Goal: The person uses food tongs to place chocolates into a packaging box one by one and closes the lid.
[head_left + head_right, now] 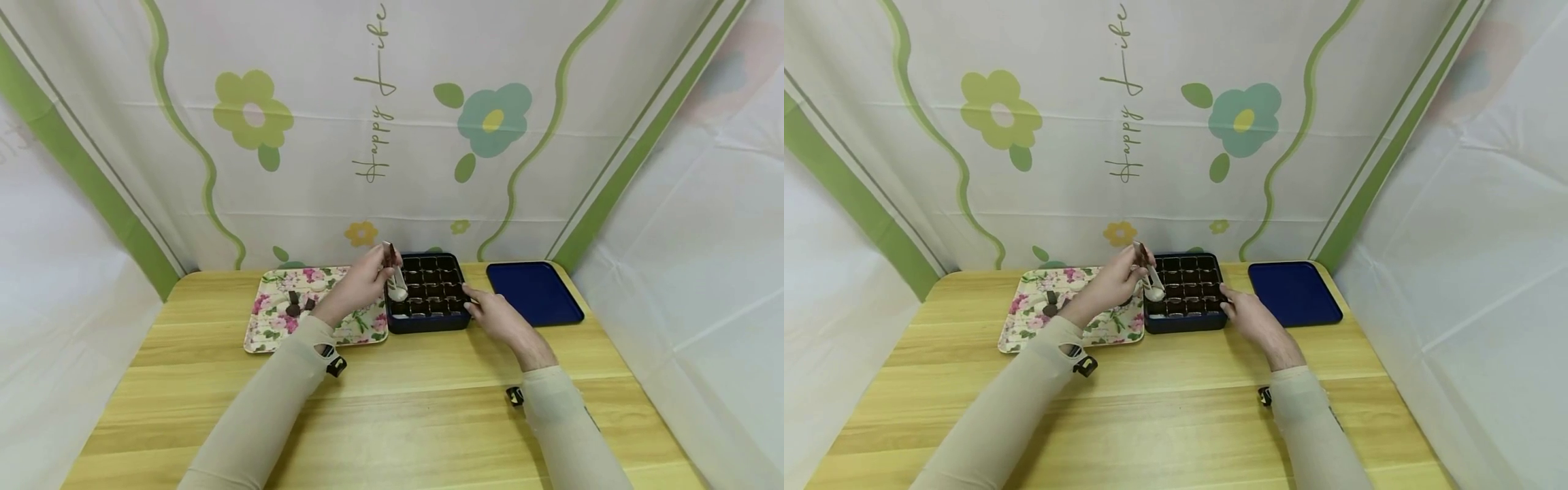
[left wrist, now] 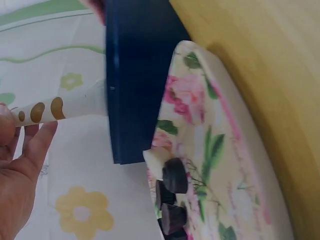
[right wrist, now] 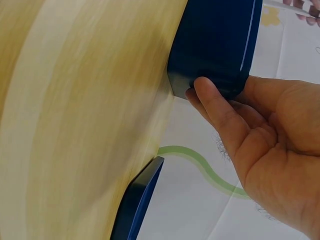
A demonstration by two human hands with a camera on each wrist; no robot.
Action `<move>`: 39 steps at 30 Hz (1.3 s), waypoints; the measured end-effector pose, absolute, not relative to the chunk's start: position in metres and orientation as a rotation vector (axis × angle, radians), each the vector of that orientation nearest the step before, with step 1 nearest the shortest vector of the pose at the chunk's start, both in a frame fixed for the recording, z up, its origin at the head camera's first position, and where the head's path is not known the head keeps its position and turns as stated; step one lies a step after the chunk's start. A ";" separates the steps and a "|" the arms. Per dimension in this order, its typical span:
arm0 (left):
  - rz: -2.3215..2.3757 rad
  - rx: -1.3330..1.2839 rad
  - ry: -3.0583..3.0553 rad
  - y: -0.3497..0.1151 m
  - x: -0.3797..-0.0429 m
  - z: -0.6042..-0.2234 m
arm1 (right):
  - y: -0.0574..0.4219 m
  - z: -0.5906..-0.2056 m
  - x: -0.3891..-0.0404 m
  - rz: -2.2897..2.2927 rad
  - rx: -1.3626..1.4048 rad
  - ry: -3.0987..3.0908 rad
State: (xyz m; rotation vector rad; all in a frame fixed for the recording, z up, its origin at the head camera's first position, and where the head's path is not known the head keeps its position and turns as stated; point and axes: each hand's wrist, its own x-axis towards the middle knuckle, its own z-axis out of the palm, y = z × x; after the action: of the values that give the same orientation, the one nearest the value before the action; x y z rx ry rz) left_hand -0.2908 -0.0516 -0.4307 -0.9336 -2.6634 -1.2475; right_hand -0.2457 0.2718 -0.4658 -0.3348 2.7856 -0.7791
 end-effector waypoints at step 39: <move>-1.131 -0.666 -2.858 -0.175 -0.271 -0.446 | 0.271 -0.466 -0.246 -0.767 -0.344 2.789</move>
State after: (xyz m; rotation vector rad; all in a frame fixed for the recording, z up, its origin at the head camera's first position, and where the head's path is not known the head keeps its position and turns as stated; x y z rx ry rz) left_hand -0.2715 -0.1746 -0.4456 -0.6661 -2.8583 -1.1306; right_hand -0.2457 0.2713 -0.4662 -0.3441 2.7891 -0.7671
